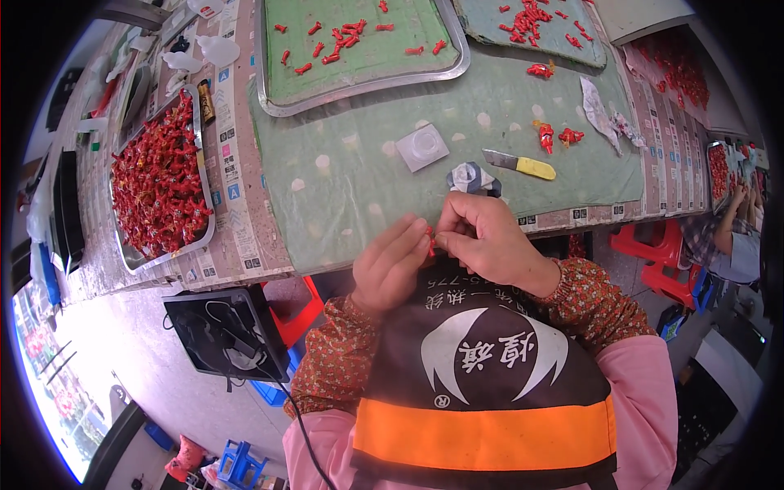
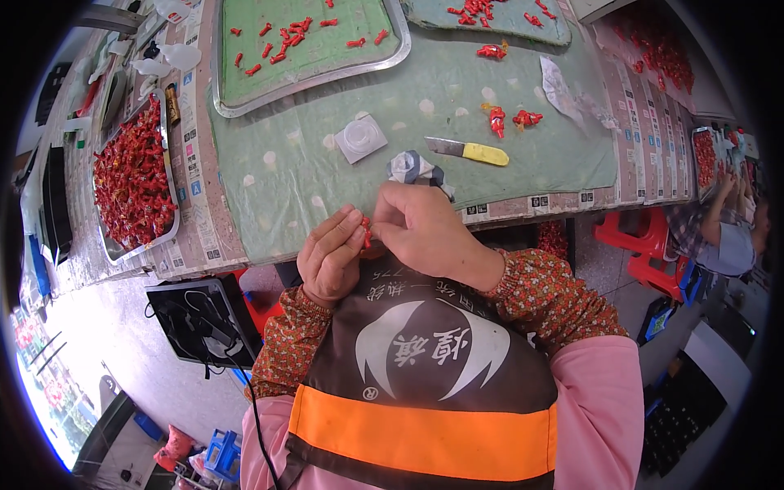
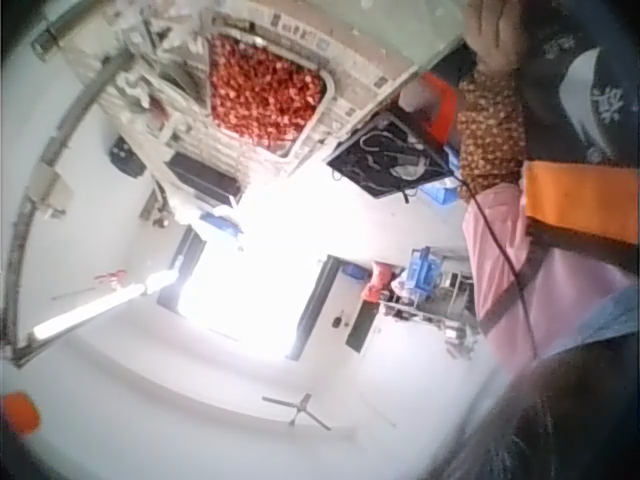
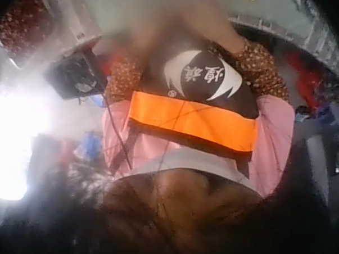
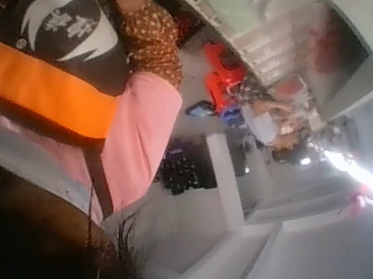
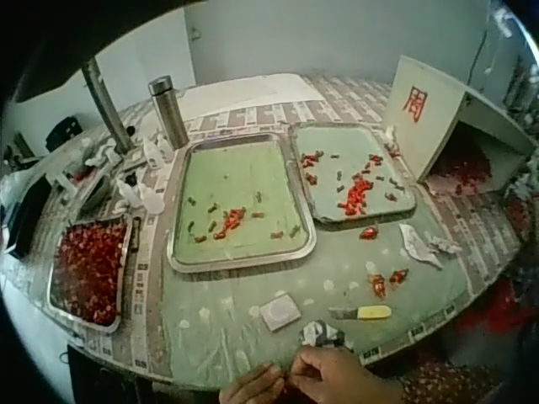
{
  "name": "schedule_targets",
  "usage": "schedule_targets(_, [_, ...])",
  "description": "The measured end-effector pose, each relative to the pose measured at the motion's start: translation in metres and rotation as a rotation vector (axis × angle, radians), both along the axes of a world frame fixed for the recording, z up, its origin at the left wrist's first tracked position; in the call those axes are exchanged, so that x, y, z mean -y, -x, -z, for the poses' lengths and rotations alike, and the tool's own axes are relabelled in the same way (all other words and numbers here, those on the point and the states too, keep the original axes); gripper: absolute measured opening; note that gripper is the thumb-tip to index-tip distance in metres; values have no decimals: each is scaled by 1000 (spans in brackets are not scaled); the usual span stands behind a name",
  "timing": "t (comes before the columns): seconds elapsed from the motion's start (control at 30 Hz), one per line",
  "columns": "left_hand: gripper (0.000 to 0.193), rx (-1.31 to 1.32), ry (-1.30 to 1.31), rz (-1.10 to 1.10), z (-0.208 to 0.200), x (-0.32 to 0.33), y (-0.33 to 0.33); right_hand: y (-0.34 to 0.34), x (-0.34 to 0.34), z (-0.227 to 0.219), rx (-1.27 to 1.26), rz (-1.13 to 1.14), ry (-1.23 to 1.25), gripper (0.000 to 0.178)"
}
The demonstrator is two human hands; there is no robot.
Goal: The person assembles small red plastic components by hand at a workbench.
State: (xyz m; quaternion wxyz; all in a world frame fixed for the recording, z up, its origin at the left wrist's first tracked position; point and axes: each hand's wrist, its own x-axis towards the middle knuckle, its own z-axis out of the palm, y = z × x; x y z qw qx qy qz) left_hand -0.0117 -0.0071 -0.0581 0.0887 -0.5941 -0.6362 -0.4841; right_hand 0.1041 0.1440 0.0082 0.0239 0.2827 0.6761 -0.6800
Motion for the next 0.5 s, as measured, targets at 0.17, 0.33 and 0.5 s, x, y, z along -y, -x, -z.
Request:
schedule_targets(0.17, [19,-25,8,0,0,0,0,0,0,1,-13,-1,-32,12])
schedule_targets(0.33, [17,-33,7,0,0,0,1,1,1,2,-18,-1,-45,11])
schedule_targets(0.5, [15,-37,8,-5,1,1,0,0,1,5,-43,-8,-71,11])
